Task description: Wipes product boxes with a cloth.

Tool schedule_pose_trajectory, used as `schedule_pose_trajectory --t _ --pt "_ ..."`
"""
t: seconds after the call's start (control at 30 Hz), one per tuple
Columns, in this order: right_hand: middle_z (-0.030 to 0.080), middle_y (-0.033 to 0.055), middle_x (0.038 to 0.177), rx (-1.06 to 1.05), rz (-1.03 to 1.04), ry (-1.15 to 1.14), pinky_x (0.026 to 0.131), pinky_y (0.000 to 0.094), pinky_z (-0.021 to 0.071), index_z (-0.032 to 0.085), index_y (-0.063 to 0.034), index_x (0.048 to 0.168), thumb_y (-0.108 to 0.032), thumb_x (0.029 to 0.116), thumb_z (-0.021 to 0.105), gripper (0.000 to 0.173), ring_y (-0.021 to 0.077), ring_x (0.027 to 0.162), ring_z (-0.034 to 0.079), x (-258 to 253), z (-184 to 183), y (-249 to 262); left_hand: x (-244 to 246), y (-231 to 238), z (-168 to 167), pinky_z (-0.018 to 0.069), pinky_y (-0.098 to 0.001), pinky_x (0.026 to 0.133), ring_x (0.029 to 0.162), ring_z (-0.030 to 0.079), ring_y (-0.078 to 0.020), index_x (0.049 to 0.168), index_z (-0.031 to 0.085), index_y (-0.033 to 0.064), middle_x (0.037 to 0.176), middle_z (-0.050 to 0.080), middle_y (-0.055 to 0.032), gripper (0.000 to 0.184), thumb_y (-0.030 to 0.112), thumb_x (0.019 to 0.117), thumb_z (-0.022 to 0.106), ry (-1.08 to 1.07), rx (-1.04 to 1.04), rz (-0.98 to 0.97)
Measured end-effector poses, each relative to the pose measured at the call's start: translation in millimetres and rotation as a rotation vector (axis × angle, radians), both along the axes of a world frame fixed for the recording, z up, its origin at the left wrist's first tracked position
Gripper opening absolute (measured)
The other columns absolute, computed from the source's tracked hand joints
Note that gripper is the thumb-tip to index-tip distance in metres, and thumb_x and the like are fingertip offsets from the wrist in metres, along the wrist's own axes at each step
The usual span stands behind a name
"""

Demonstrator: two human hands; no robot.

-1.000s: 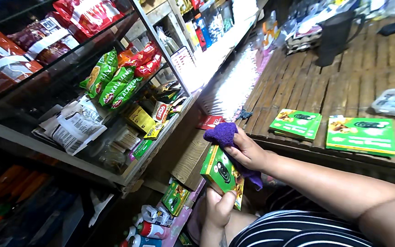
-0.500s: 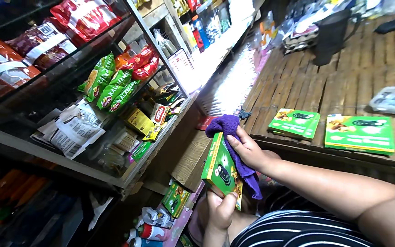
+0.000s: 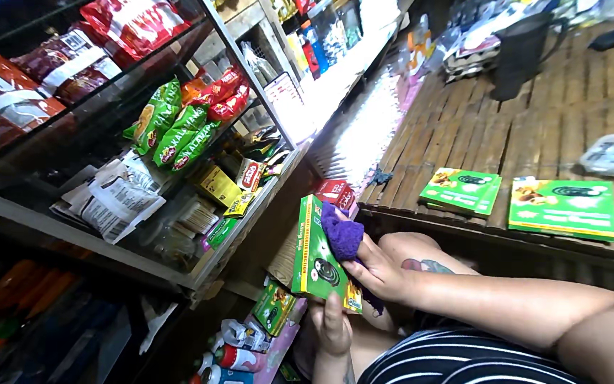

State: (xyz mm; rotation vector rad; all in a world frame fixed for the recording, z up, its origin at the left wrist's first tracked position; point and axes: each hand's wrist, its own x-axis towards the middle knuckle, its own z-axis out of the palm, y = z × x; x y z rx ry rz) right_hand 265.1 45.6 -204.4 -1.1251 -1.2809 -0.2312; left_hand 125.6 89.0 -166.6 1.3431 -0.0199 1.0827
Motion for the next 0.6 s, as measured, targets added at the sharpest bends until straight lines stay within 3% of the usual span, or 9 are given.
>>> schedule_pose_trajectory --t 0.1,0.27,0.33,0.37,0.4,0.47,0.5,0.53,0.6 --pt "0.039 0.0218 0.159 0.015 0.069 -0.086 0.127 0.0527 0.0206 0.058 -0.0062 0.135 -0.047 0.1087 0.034 0.054 0.0334 0.153 0.029 -6.4 1.6 -0.9 1.2 2.7 -1.4 0.0537 -0.0301 0.1 0.116 0.064 -0.005 0.13 0.061 0.0239 0.119 0.071 0.0072 0.069 0.075 0.0849 0.055 -0.013 -0.014 0.031" --pt "0.034 0.0203 0.163 0.023 0.186 -0.255 0.127 0.0531 0.0154 0.061 -0.0103 0.127 -0.051 0.109 0.027 0.055 0.0375 0.155 0.022 -18.6 5.6 -8.9 4.3 2.1 8.7 0.0554 -0.0302 0.096 0.112 0.066 -0.0038 0.125 0.062 0.0256 0.113 0.072 0.0088 0.066 0.077 0.0871 0.047 -0.013 -0.065 0.073" --pt "0.036 0.0187 0.162 0.066 0.245 -0.37 0.126 0.0539 0.017 0.063 -0.0121 0.116 -0.045 0.1096 0.029 0.048 0.0378 0.154 0.023 -17.8 9.0 -10.5 -3.0 -0.2 5.7 0.0553 -0.0231 0.092 0.105 0.067 -0.001 0.121 0.067 0.0132 0.107 0.073 0.005 0.05 0.056 0.1014 0.048 0.079 0.011 0.175" --pt "0.038 0.018 0.161 0.09 0.269 -0.42 0.125 0.0545 0.0189 0.064 -0.0129 0.111 -0.044 0.1098 0.03 0.046 0.0379 0.154 0.024 -17.1 11.2 -11.5 -14.2 -1.1 4.0 0.0516 -0.0192 0.091 0.102 0.064 -0.0017 0.118 0.061 -0.0034 0.104 0.069 -0.0036 0.035 0.027 0.1042 0.05 0.26 0.146 0.311" --pt "0.04 0.0176 0.16 0.107 0.28 -0.464 0.124 0.0545 0.0212 0.064 -0.0132 0.105 -0.042 0.1098 0.031 0.044 0.0378 0.153 0.026 -16.4 13.5 -12.7 -30.2 -1.6 7.0 0.0485 -0.0188 0.092 0.1 0.063 -0.0063 0.117 0.059 -0.0152 0.104 0.068 -0.014 0.031 0.01 0.0993 0.054 0.581 0.247 0.397" --pt "0.041 0.0173 0.159 0.124 0.283 -0.52 0.123 0.0538 0.0239 0.062 -0.013 0.098 -0.04 0.1099 0.033 0.042 0.0374 0.152 0.029 -14.6 16.4 -14.5 -47.8 5.6 21.0 0.0481 -0.0216 0.095 0.106 0.064 -0.0106 0.123 0.059 -0.0165 0.115 0.069 -0.019 0.035 0.006 0.0962 0.058 1.233 0.426 0.339" --pt "0.041 0.017 0.159 0.127 0.282 -0.533 0.123 0.0528 0.0235 0.062 -0.013 0.098 -0.04 0.11 0.032 0.041 0.0363 0.153 0.028 -13.2 17.1 -14.6 -48.7 12.1 24.1 0.048 -0.0215 0.096 0.11 0.064 -0.0105 0.126 0.057 -0.0154 0.12 0.068 -0.0187 0.036 0.007 0.0983 0.056 1.379 0.496 0.261" --pt "0.041 0.0167 0.159 0.129 0.28 -0.543 0.124 0.0519 0.0231 0.062 -0.013 0.099 -0.04 0.1101 0.032 0.042 0.0354 0.153 0.028 -11.3 18.3 -14.3 -45.2 14.4 16.2 0.0475 -0.0219 0.096 0.109 0.064 -0.0127 0.125 0.058 -0.0165 0.119 0.068 -0.021 0.035 0.006 0.0982 0.055 1.358 0.541 0.286" --pt "0.042 0.0146 0.159 0.123 0.268 -0.552 0.124 0.0504 0.0228 0.061 -0.013 0.103 -0.043 0.1103 0.03 0.044 0.0332 0.153 0.028 -5.9 21.8 -13.6 -25.7 29.1 -23.4 0.0498 -0.0201 0.088 0.096 0.065 -0.0138 0.11 0.062 -0.0188 0.102 0.068 -0.0226 0.029 0.006 0.0966 0.056 0.819 0.648 0.491"
